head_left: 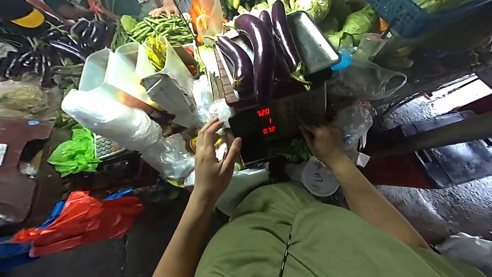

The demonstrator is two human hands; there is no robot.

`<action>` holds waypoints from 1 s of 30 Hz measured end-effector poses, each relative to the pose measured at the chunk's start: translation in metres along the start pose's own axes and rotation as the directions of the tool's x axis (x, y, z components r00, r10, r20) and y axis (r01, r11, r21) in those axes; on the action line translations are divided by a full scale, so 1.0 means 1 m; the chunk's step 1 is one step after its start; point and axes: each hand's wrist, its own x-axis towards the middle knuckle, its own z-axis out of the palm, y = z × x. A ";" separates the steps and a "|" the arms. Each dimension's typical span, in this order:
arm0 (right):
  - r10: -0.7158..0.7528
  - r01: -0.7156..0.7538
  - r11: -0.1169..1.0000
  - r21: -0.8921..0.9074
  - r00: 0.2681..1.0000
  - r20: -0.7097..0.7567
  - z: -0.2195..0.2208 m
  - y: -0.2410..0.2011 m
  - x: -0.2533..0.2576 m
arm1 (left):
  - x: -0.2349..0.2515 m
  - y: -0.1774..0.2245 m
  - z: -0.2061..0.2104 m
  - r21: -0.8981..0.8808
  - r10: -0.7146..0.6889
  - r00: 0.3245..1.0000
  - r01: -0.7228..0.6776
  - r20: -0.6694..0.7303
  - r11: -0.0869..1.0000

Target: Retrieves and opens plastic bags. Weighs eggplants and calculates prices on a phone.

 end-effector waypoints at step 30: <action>-0.146 -0.076 0.865 0.496 0.907 0.394 0.022 -0.095 -0.070 | -0.101 -0.092 0.020 0.233 -0.379 0.913 0.340 0.151 0.911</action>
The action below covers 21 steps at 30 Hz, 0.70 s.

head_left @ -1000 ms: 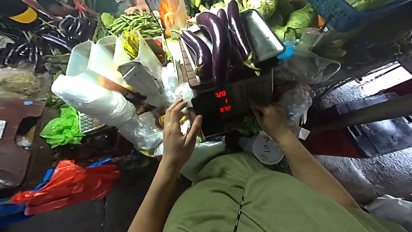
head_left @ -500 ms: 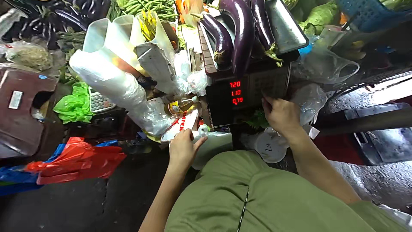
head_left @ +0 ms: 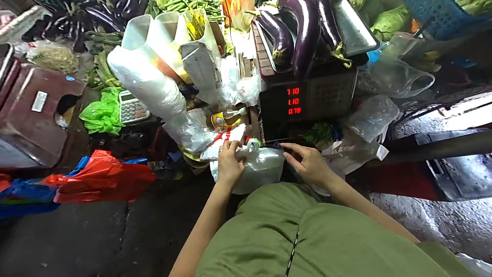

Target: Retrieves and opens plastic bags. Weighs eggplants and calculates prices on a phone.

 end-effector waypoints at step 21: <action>0.278 -0.178 0.824 0.538 0.954 -0.109 0.008 -0.023 0.051 | -0.112 -0.112 -0.049 0.202 -0.547 0.836 0.528 0.045 0.824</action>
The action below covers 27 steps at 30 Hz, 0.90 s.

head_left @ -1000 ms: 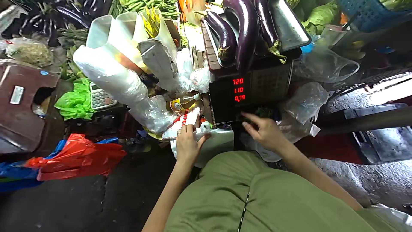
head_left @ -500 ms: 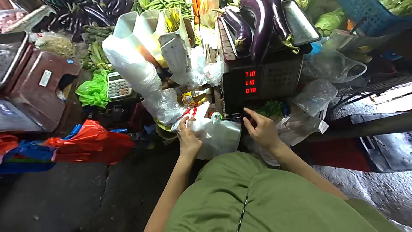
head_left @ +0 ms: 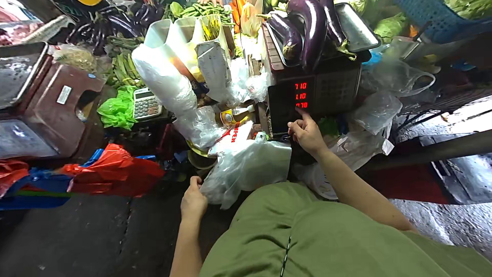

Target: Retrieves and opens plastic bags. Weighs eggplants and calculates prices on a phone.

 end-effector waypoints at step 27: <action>-0.179 -0.041 0.924 -0.380 0.831 -0.526 0.065 0.015 0.021 | -0.003 -0.025 -0.047 0.074 -0.137 0.989 0.140 -0.047 0.987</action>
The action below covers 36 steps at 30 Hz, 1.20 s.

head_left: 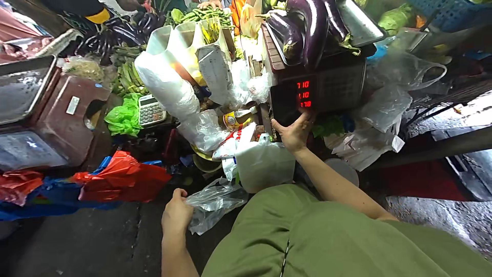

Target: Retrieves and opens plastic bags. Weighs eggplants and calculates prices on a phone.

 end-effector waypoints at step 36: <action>-0.304 0.303 0.952 -0.044 0.953 -0.017 -0.014 0.025 -0.014 | -0.012 0.032 -0.011 -0.019 0.196 0.980 -0.196 -0.030 0.980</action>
